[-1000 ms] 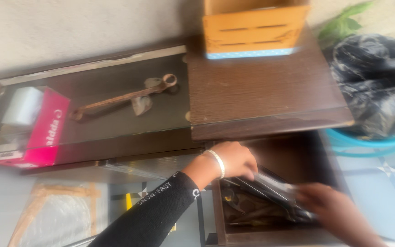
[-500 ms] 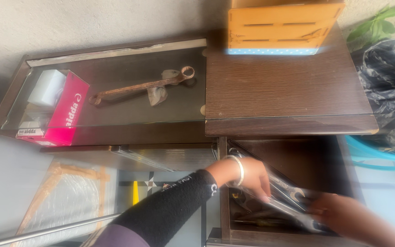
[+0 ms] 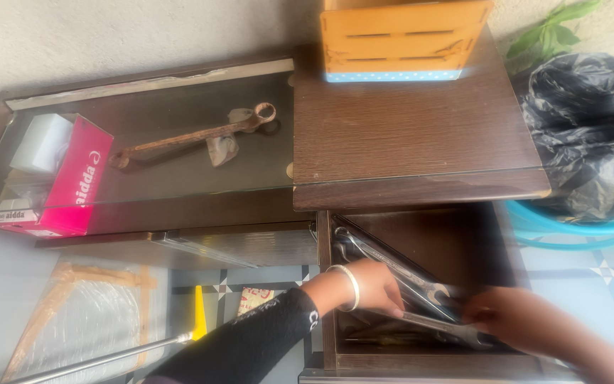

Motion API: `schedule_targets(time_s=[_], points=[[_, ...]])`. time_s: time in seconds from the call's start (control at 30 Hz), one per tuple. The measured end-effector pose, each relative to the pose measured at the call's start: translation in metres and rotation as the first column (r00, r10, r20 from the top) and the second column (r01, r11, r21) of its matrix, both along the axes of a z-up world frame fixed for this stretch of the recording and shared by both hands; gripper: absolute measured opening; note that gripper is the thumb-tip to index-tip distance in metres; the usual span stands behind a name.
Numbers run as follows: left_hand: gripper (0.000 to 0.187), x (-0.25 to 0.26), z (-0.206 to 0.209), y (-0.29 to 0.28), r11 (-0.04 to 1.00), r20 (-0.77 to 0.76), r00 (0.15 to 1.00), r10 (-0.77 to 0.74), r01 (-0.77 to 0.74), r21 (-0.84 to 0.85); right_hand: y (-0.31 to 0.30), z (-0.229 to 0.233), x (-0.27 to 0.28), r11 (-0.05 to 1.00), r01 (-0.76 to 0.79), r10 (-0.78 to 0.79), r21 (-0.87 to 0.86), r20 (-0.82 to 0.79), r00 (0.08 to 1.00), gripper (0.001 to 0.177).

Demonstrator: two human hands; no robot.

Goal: The person removes multiple wrenches from a drawer and places them on a wooden surface. They then move a small wooden crate and continue to arrange the wrenches on the surface.

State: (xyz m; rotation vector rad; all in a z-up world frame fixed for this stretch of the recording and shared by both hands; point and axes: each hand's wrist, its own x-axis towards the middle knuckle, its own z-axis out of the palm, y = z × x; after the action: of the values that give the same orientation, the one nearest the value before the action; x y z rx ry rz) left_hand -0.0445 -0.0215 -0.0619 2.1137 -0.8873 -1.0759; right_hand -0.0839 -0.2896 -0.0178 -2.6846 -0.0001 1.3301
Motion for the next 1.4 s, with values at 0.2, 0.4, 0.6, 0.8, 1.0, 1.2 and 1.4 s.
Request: schedule_targets(time_s=[0.2,0.4,0.6,0.8,1.0,1.2,1.4], points=[[0.028,-0.017,0.028,0.001,0.96,0.209,0.977,0.044,-0.1,0.262,0.001,-0.007,-0.002,0.999,-0.025,0.028,-0.034,0.088,0.996,0.019],[0.035,-0.022,0.036,0.008,0.928,0.249,0.968,0.035,-0.124,0.353,-0.005,-0.018,-0.004,1.0,-0.008,0.007,0.01,0.077,0.997,0.026],[0.035,-0.028,0.027,0.005,0.931,0.221,0.975,-0.016,-0.066,0.358,-0.005,-0.02,-0.006,0.997,-0.064,0.066,-0.034,0.044,0.997,0.024],[0.031,-0.03,0.026,0.001,0.943,0.212,0.976,-0.055,-0.02,0.332,0.005,0.004,0.003,0.989,-0.142,0.144,-0.03,0.097,0.985,0.022],[0.028,-0.036,0.035,0.0,0.934,0.148,0.981,-0.127,0.068,0.35,0.005,0.025,0.004,0.982,-0.128,0.116,0.14,0.086,0.989,0.016],[0.027,-0.04,0.034,0.001,0.941,0.147,0.978,-0.148,0.094,0.326,0.005,0.022,-0.004,0.989,-0.131,0.131,0.063,0.011,0.991,0.014],[0.026,-0.044,0.027,0.004,0.946,0.099,0.992,-0.076,0.04,0.321,-0.001,0.01,-0.002,0.989,-0.132,0.134,0.066,-0.041,0.99,0.014]])
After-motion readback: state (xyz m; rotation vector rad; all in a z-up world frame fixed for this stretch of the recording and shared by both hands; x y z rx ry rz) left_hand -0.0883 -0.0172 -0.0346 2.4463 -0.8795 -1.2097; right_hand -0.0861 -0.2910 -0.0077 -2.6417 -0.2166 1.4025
